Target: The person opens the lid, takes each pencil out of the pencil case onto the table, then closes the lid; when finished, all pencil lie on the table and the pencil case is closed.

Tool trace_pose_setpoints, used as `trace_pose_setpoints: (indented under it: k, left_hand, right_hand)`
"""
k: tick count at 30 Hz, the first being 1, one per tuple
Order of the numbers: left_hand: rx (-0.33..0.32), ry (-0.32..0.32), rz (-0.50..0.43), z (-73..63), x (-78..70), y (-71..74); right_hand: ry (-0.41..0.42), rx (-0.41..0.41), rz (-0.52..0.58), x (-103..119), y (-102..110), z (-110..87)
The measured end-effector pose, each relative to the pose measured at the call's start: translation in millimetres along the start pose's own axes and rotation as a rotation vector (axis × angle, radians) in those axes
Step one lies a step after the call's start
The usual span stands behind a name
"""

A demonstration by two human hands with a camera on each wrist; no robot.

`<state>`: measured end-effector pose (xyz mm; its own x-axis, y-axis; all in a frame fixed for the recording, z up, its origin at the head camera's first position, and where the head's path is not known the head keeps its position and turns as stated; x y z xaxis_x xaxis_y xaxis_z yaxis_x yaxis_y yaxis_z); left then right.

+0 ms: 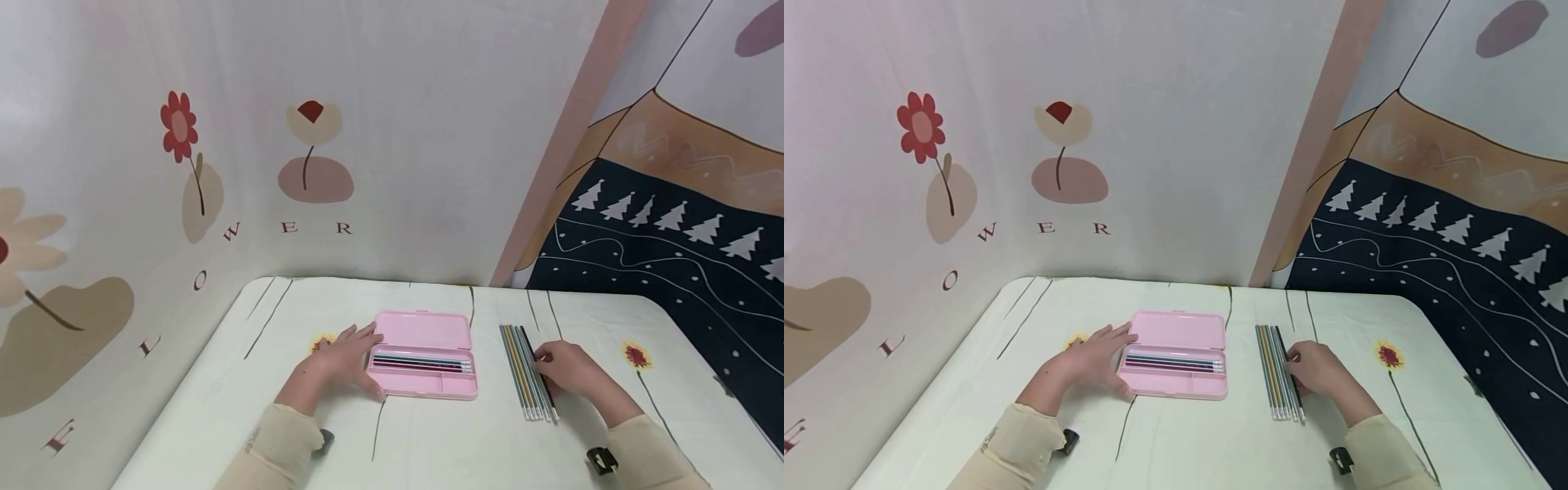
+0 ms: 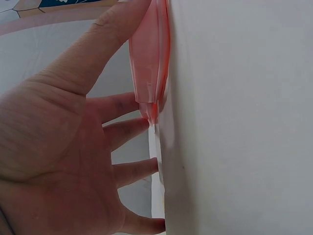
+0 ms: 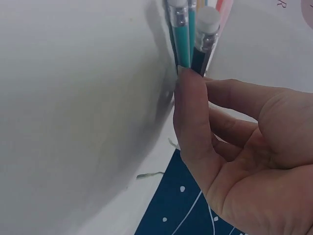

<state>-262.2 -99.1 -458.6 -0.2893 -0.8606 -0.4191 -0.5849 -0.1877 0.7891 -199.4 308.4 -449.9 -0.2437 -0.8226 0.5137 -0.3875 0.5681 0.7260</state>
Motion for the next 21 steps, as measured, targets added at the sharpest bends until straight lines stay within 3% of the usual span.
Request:
trace_pose_setpoints:
  k: [21]
  left_hand:
    - [-0.006, -0.005, 0.002, 0.5, 0.9, -0.6]
  right_hand:
    - [0.050, -0.015, -0.088, 9, -7, 2.2]
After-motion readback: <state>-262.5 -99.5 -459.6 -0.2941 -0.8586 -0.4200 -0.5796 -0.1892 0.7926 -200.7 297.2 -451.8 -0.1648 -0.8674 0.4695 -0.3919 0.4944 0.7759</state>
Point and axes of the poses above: each hand's wrist, its own z-axis towards the middle knuckle, its own y-axis out of the back of the hand, x = y × z, the point moved 2 cm from there along z, towards the middle knuckle, and after that the axes turned 9 degrees about x, right-handed, at the moved point
